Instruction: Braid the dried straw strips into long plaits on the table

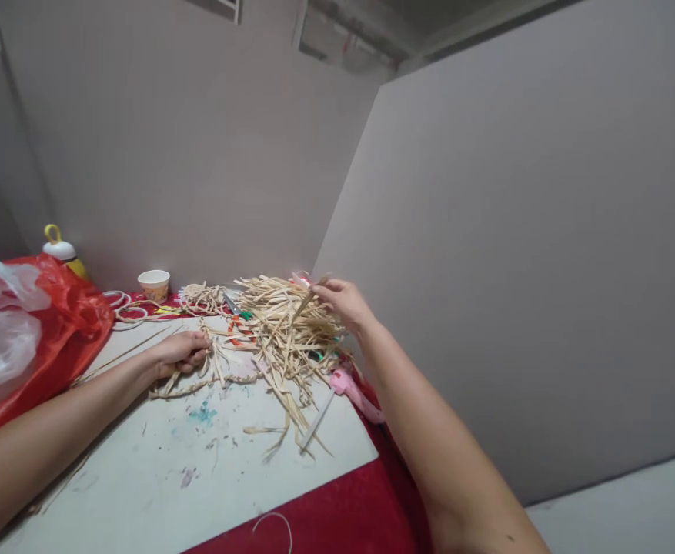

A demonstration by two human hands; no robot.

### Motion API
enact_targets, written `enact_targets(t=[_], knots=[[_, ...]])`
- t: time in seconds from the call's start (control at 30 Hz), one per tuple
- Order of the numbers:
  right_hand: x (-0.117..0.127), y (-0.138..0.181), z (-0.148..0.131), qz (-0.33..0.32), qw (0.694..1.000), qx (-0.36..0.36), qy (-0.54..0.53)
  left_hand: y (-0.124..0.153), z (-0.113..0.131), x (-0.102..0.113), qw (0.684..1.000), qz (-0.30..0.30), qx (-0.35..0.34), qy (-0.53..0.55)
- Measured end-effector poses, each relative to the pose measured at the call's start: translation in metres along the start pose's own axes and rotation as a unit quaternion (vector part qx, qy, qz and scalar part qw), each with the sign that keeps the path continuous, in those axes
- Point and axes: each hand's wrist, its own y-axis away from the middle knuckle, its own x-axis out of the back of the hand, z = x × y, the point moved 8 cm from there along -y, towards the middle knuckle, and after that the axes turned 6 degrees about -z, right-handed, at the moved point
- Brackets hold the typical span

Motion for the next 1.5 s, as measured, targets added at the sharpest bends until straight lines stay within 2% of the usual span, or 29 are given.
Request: enact_targets(t=[0.1, 0.17, 0.2, 0.27, 0.33, 0.37, 0.43, 0.5, 0.6, 0.7, 0.77, 0.83, 0.9, 0.97, 1.03, 1.1, 1.2, 1.27, 1.37, 1.5], knots=[[0.021, 0.012, -0.005, 0.106, 0.993, 0.053, -0.022, -0.001, 0.001, -0.001, 1.0, -0.001, -0.001, 0.001], [0.029, 0.023, -0.01, 0.149, 0.982, 0.111, 0.024, -0.001, 0.001, -0.001, 1.0, 0.001, -0.002, 0.0], [0.026, 0.028, -0.014, 0.134, 0.977, 0.142, 0.08, -0.002, 0.002, -0.001, 1.0, 0.002, -0.002, 0.0], [0.008, 0.035, -0.014, 0.036, 0.958, 0.182, 0.218, -0.002, 0.003, -0.002, 1.0, 0.0, -0.002, 0.0], [-0.009, 0.04, -0.003, -0.065, 0.934, 0.172, 0.307, -0.002, 0.003, -0.003, 1.0, -0.003, -0.002, 0.001], [-0.012, 0.042, 0.002, -0.084, 0.927, 0.161, 0.327, -0.002, 0.003, -0.004, 1.0, -0.005, -0.002, 0.002], [-0.016, 0.045, 0.002, -0.072, 0.923, 0.165, 0.34, -0.003, 0.003, -0.004, 1.0, -0.007, -0.001, 0.005], [-0.03, 0.048, -0.003, -0.087, 0.906, 0.209, 0.356, -0.004, 0.002, -0.004, 1.0, -0.007, 0.002, 0.006], [-0.064, 0.055, -0.009, -0.157, 0.854, 0.296, 0.398, -0.004, 0.001, -0.003, 1.0, -0.004, 0.004, 0.009], [-0.083, 0.055, -0.005, -0.177, 0.82, 0.322, 0.439, -0.005, 0.001, -0.003, 1.0, -0.002, 0.006, 0.01], [-0.084, 0.052, -0.003, -0.175, 0.82, 0.325, 0.437, -0.005, 0.001, -0.002, 1.0, -0.003, 0.009, 0.011], [-0.076, 0.049, -0.004, -0.165, 0.842, 0.329, 0.394, -0.005, 0.0, -0.002, 1.0, -0.001, 0.009, 0.011], [-0.055, 0.041, -0.009, -0.118, 0.902, 0.3, 0.288, -0.005, 0.001, -0.002, 1.0, 0.002, 0.007, 0.011], [-0.029, 0.035, -0.013, -0.04, 0.952, 0.244, 0.178, -0.004, 0.001, -0.002, 1.0, 0.002, 0.004, 0.01], [-0.008, 0.033, -0.017, 0.025, 0.978, 0.186, 0.095, -0.003, 0.002, -0.003, 1.0, 0.002, 0.002, 0.009], [0.004, 0.033, -0.021, 0.05, 0.991, 0.123, -0.002, -0.002, 0.002, -0.003, 1.0, 0.002, 0.001, 0.009], [0.003, 0.035, -0.016, 0.033, 0.982, 0.0, -0.184, -0.001, 0.003, -0.004, 1.0, -0.001, -0.002, 0.01], [-0.008, 0.037, -0.011, -0.013, 0.968, -0.066, -0.244, -0.001, 0.003, -0.004, 1.0, -0.002, -0.001, 0.011], [-0.027, 0.04, 0.006, -0.067, 0.949, -0.139, -0.276, -0.002, 0.001, -0.003, 1.0, -0.002, 0.002, 0.014], [-0.047, 0.04, 0.03, -0.101, 0.942, -0.17, -0.27, -0.004, 0.0, -0.002, 1.0, -0.002, 0.002, 0.02]])
